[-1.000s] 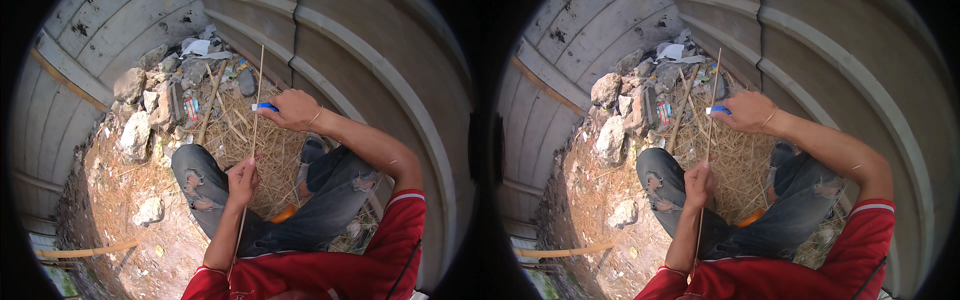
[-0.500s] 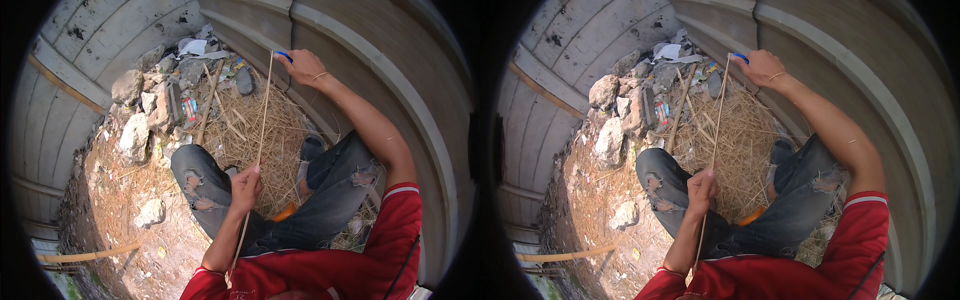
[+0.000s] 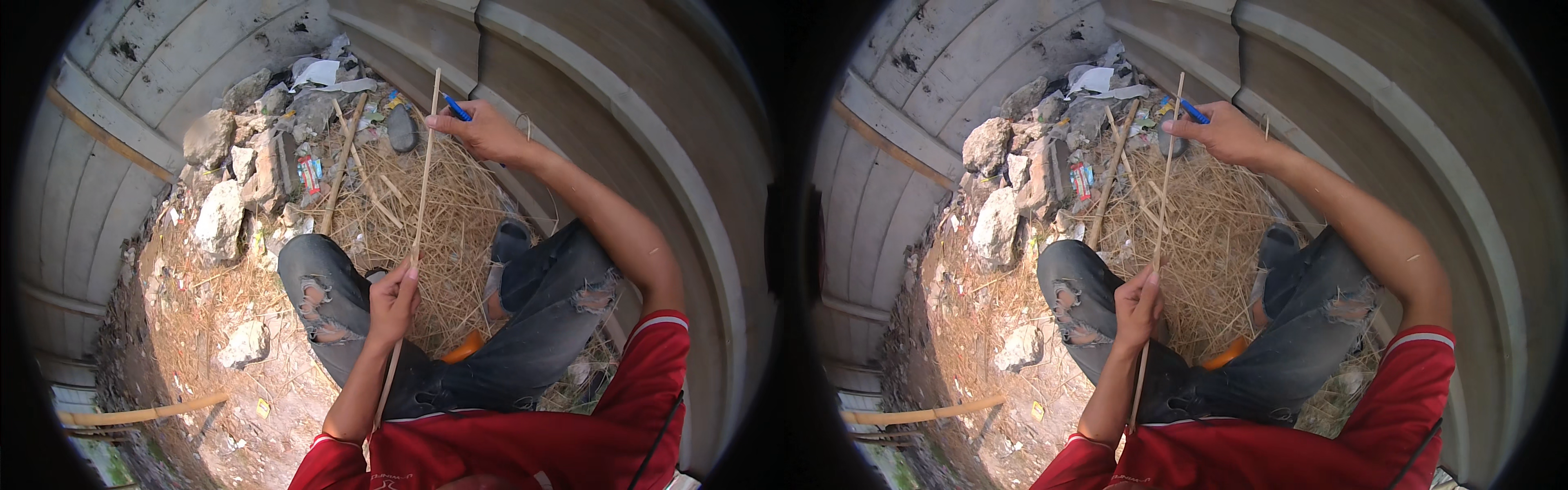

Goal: The person sits on the ground and uses a blue utility knife to shave thin strips off a long bamboo stick. They hold the stick with their left hand and scrape the blade along its length with their right hand, creating a pile of bamboo shavings on the ground.

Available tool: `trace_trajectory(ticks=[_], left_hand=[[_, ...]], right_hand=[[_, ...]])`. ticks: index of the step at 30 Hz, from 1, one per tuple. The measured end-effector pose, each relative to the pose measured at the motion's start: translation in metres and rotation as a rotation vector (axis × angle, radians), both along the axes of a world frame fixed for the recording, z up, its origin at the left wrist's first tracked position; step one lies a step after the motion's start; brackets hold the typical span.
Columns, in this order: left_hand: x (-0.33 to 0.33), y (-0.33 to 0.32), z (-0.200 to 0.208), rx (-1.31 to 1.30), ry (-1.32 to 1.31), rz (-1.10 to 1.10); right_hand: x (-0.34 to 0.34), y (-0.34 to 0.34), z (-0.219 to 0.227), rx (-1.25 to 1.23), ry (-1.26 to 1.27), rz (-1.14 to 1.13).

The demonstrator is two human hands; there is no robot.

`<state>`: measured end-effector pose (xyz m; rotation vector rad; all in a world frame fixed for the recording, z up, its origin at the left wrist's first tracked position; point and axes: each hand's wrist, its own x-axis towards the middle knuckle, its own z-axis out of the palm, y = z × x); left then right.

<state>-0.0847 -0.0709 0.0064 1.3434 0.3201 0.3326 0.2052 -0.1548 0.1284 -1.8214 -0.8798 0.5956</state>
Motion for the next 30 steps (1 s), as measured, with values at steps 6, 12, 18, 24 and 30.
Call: trace_trajectory(ticks=[6,12,18,24,30], left_hand=[[0.019,0.01,0.013,0.197,0.029,-0.001],[0.056,0.034,0.037,0.265,-0.032,0.027],[0.069,0.043,0.036,0.115,-0.099,0.006],[0.058,0.026,0.022,0.061,-0.038,0.06],[0.059,0.018,0.002,0.084,-0.025,0.085]], right_hand=[[-0.003,0.0,-0.007,0.078,0.003,0.05],[-0.021,0.001,-0.005,0.015,-0.325,0.049],[-0.063,-0.007,-0.022,-0.148,-0.669,0.269],[-0.025,0.014,-0.012,-0.368,-0.721,0.095],[-0.007,0.011,-0.025,-0.314,-0.681,0.133]])
